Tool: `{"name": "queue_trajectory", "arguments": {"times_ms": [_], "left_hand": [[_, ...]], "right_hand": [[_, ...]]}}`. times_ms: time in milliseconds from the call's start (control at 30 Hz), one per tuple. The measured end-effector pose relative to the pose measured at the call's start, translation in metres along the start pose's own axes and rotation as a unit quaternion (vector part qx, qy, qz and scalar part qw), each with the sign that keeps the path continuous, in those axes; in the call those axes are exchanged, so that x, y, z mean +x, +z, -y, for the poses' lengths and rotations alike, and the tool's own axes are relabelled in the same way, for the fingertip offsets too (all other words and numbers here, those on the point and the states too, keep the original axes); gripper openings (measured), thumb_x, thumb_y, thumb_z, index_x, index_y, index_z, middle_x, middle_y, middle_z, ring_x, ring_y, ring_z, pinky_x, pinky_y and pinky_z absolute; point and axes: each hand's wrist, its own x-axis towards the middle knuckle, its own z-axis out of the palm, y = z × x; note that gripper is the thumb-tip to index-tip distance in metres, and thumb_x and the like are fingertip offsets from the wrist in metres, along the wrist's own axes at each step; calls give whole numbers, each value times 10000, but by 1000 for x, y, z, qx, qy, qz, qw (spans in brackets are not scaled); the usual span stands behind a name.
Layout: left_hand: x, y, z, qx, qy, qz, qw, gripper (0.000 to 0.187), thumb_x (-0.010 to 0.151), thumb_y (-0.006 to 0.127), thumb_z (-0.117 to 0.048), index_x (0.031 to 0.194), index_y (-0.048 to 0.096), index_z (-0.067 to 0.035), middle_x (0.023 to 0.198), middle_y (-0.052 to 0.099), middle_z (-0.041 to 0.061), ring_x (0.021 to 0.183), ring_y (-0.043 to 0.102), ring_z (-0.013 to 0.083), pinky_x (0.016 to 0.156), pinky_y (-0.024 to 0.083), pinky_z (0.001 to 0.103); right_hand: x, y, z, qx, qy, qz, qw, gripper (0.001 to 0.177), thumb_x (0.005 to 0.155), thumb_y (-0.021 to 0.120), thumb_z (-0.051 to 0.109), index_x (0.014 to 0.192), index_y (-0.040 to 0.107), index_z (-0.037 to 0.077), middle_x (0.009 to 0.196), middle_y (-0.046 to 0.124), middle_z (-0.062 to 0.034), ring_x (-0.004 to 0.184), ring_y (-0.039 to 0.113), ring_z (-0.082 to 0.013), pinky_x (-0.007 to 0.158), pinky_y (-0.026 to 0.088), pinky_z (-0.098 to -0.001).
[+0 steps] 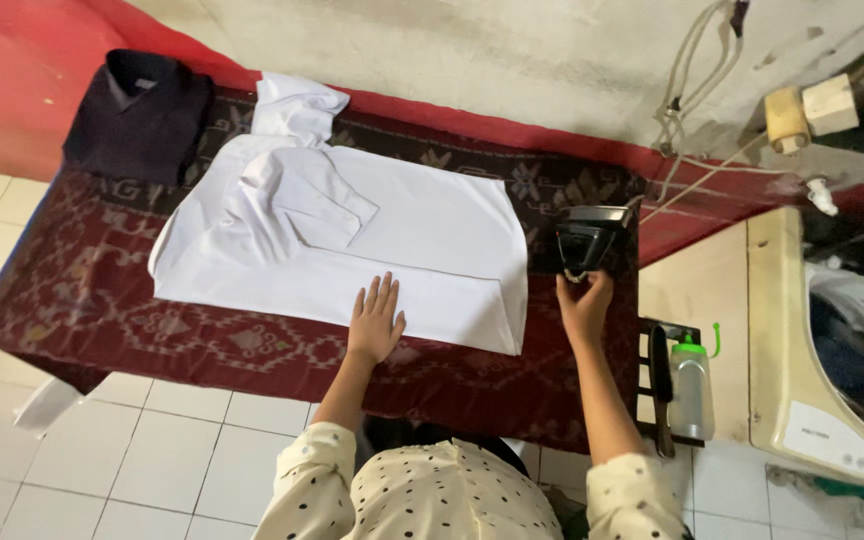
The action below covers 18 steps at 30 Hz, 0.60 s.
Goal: The person irons a white long-sleeved shirt by hand using a dry iron, pressing the front panels, collar, and sleeves while frequently smoothing and refolding the fabric on an ironing board.
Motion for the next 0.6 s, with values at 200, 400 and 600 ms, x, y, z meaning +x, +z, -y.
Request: {"name": "queue_trajectory", "arguments": {"times_ms": [200,400,600], "left_hand": [[-1,-3,-3,21,-2,6,1000,776,1002,393,-535,1616,210,-97,1705,139,81,1563,139,272,1249,138,487],[0,-13,-5,22,-9,29,999,980,909,450,-713,1619,198,-86,1707,127,95,1567,113,266,1259,124,482],[1,-24,-7,28,-15,72,997,1089,851,461,-790,1627,171,-83,1715,105,86,1576,84,254,1264,94,471]], "right_hand": [[58,28,5,73,64,-62,993,435,1044,704,326,1227,578,-47,1135,622,-220,1039,595,-384,926,468,-477],[78,-8,39,77,89,41,992,432,1040,688,365,1144,617,-48,1031,671,-226,928,650,-390,825,508,-474],[49,-8,111,-16,95,252,963,477,847,782,453,979,731,-3,840,737,-219,749,740,-381,660,559,-463]]}}
